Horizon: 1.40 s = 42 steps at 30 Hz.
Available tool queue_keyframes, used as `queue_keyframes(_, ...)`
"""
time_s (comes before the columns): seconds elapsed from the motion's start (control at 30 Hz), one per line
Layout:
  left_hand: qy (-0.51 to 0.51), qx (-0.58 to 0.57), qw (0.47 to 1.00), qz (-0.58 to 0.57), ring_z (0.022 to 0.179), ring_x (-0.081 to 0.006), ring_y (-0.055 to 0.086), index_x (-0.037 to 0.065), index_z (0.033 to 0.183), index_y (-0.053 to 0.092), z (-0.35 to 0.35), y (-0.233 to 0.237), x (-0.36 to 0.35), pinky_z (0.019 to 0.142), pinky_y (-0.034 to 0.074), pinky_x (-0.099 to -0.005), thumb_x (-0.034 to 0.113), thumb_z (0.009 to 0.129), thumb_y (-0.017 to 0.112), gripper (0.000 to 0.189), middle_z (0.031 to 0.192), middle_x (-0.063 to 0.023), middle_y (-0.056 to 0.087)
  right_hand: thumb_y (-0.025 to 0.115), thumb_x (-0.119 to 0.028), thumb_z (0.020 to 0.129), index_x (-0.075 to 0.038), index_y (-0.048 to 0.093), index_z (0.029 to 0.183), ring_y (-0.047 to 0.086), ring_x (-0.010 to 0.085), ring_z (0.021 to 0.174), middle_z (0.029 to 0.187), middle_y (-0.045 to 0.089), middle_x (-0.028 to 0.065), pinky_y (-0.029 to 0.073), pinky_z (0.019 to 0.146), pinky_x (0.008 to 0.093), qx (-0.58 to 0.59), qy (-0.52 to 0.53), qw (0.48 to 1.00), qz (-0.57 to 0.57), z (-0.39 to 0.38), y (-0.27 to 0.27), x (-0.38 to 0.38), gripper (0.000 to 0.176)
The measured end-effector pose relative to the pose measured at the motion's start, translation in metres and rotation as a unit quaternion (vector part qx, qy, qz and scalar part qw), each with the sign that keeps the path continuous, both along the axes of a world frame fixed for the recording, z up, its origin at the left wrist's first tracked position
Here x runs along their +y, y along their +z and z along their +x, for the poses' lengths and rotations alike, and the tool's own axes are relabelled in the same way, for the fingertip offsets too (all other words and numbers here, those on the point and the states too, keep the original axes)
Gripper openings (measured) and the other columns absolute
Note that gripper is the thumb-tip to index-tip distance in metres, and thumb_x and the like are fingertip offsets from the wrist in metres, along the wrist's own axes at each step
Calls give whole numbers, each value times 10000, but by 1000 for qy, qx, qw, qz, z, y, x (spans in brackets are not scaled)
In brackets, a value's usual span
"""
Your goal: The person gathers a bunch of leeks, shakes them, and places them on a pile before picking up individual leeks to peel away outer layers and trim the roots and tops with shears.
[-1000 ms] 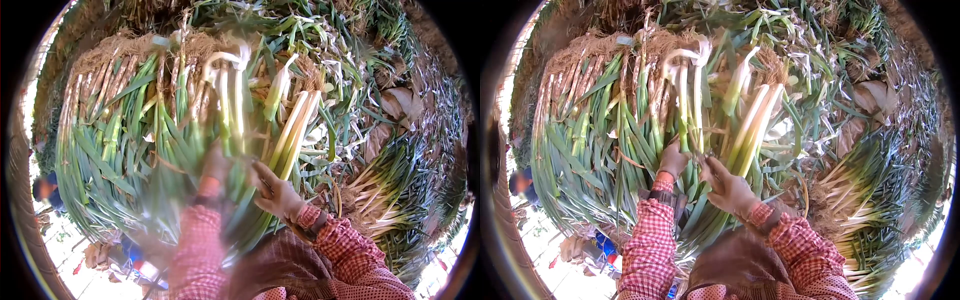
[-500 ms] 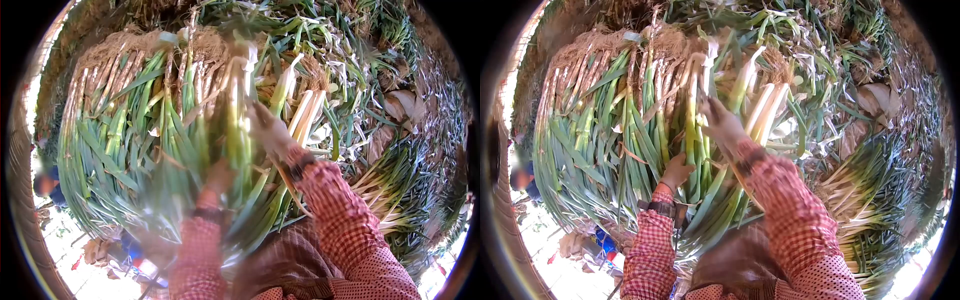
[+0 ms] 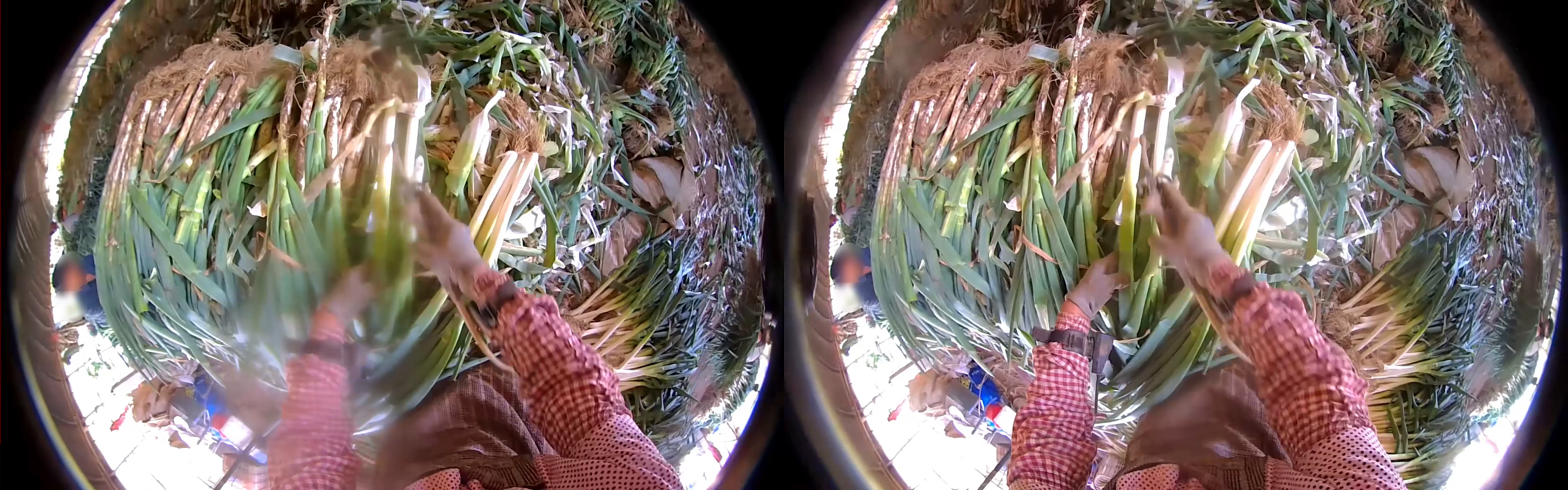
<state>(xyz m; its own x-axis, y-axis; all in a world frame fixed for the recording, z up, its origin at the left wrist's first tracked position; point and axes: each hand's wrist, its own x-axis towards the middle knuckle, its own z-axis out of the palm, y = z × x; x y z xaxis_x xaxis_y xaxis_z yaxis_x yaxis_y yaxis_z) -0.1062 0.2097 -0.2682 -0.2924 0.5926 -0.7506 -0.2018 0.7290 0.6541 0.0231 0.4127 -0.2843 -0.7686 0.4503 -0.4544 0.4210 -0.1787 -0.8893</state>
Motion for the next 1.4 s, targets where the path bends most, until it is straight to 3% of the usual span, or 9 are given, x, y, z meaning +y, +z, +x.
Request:
queue_keyframes(0.37, -4, 81, 995, -53, 838, -163, 563, -3, 1110, 602, 15, 2, 4, 768, 486, -310, 64, 856, 652, 267, 931, -69, 611, 705, -93, 802, -85, 168, 1593, 721, 240, 832, 1203, 670, 213, 609, 813, 359, -102, 199, 972, -73, 119, 112, -59, 956)
queue_keyframes(0.5, -83, 172, 980, -57, 879, -233, 622, -9, 1185, 583, 25, -11, 1, 811, 502, -364, 82, 850, 657, 355, 966, -136, 665, 700, -138, 806, -150, 220, 1589, 714, 296, 924, 1158, 678, 230, 584, 849, 376, -40, 89, 995, -10, 73, 69, -44, 919)
queue_keyframes(0.63, -124, 246, 961, -37, 971, -453, 652, 49, 1277, 520, 50, 14, 15, 850, 520, -485, 212, 855, 654, 473, 1060, -277, 674, 692, -131, 811, -170, 266, 1583, 700, 284, 959, 1229, 641, 230, 582, 840, 353, -34, 7, 999, 32, 1, 34, -2, 883)
queue_keyframes(0.77, -275, 288, 911, -102, 1021, -498, 601, 14, 1154, 521, 57, 21, 22, 891, 481, -551, 211, 844, 653, 391, 1076, -299, 641, 671, -154, 827, -156, 203, 1598, 705, 299, 944, 1304, 594, 243, 591, 909, 375, -102, 38, 991, -73, -26, 96, 15, 902)
queue_keyframes(1.03, 3, 538, 841, -55, 1263, -442, 469, 16, 1271, 516, -4, 22, 62, 1027, 444, -511, 294, 810, 674, 561, 1387, -252, 469, 675, -233, 834, -107, 198, 1590, 704, 391, 986, 1156, 663, 293, 555, 946, 400, -72, 193, 978, -28, 2, 87, -45, 902)
queue_keyframes(1.1, -170, 703, 685, -86, 1244, -425, 489, 42, 1254, 517, -26, -8, 62, 978, 482, -512, 310, 806, 699, 553, 1344, -224, 483, 677, -227, 823, -127, 218, 1588, 704, 398, 968, 1115, 676, 292, 553, 927, 406, 6, 166, 984, 68, -27, 35, -42, 898)
queue_keyframes(1.17, -43, 564, 806, -172, 1257, -378, 487, 54, 1187, 559, -39, -7, 74, 906, 526, -485, 286, 789, 754, 500, 1327, -183, 478, 680, -220, 812, -150, 252, 1582, 700, 399, 977, 1103, 682, 285, 548, 916, 411, 57, 134, 981, 131, -59, 2, -31, 883)
queue_keyframes(1.3, -89, 468, 830, -289, 1072, -338, 657, 90, 1071, 638, -59, 21, 103, 828, 576, -419, 228, 722, 854, 433, 1083, -178, 658, 685, -203, 803, -162, 316, 1566, 683, 352, 1060, 1158, 678, 247, 534, 918, 376, 25, 55, 998, 29, -93, 47, -1, 848)
queue_keyframes(1.4, -62, 418, 892, -162, 935, -355, 704, 81, 1035, 647, -36, 32, 100, 819, 557, -464, 384, 759, 807, 440, 911, -181, 704, 684, -154, 800, -139, 300, 1573, 683, 300, 1048, 1198, 665, 215, 534, 919, 348, -23, 74, 997, -19, -40, 64, -2, 863)
